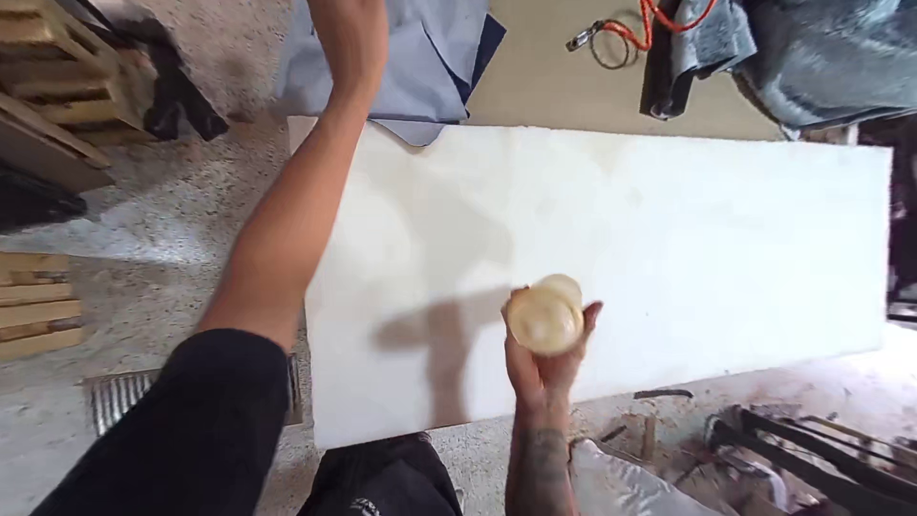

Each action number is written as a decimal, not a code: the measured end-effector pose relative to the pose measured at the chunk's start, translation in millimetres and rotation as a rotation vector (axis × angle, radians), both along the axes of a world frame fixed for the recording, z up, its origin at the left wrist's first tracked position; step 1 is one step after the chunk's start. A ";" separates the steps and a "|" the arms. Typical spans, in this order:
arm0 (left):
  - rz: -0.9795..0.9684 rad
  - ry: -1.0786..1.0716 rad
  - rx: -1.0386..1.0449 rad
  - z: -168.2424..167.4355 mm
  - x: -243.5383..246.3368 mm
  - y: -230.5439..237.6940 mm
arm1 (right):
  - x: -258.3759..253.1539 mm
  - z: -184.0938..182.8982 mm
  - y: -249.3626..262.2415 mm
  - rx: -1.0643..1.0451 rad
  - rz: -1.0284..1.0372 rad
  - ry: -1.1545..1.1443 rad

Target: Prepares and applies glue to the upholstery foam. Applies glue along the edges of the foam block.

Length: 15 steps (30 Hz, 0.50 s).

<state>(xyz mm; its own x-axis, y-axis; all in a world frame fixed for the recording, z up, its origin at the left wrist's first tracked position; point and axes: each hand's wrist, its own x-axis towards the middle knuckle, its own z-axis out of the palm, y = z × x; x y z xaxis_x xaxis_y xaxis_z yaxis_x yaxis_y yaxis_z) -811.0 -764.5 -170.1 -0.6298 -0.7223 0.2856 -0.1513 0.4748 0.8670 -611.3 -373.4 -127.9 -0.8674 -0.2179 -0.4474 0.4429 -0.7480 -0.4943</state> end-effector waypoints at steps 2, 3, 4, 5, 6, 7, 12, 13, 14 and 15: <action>-0.490 -0.052 -0.142 -29.2 47.3 13.1 | -44.2 -8.7 -28.9 -0.016 -0.004 0.052; -0.627 -0.156 -0.279 -48.0 63.3 18.1 | -60.5 -15.0 -41.8 -0.055 0.016 0.064; -0.653 -0.255 -0.415 -67.0 72.5 18.8 | -72.3 -22.0 -53.5 -0.123 0.037 0.058; -0.603 -0.324 -0.500 -82.5 75.7 13.2 | -81.7 -28.7 -64.5 -0.185 0.065 0.056; -0.506 -0.361 -0.519 -91.9 74.4 5.4 | -88.2 -33.7 -74.6 -0.231 0.085 0.046; -0.389 -0.377 -0.488 -94.6 65.0 -1.0 | -92.8 -36.6 -82.4 -0.252 0.089 0.036; -0.078 -0.291 -0.058 -81.9 24.3 -25.7 | -97.5 -25.7 -111.4 -0.084 0.110 0.017; -0.188 -0.260 -0.038 -81.0 33.9 -22.6 | -96.0 -23.3 -114.5 -0.060 0.097 0.007; -0.333 -0.274 -0.058 -83.1 43.3 -18.3 | -96.7 -21.9 -117.4 -0.047 0.085 0.003; -0.462 -0.319 -0.130 -89.2 48.2 -13.0 | -98.6 -22.4 -120.3 -0.030 0.067 0.003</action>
<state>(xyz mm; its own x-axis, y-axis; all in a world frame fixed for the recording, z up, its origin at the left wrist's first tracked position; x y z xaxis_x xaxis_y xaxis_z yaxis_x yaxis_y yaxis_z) -762.8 -777.5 -259.3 -0.9413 -0.3231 0.0980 -0.1469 0.6531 0.7429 -709.9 -493.7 -150.4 -0.8517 -0.2886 -0.4374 0.4909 -0.7314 -0.4733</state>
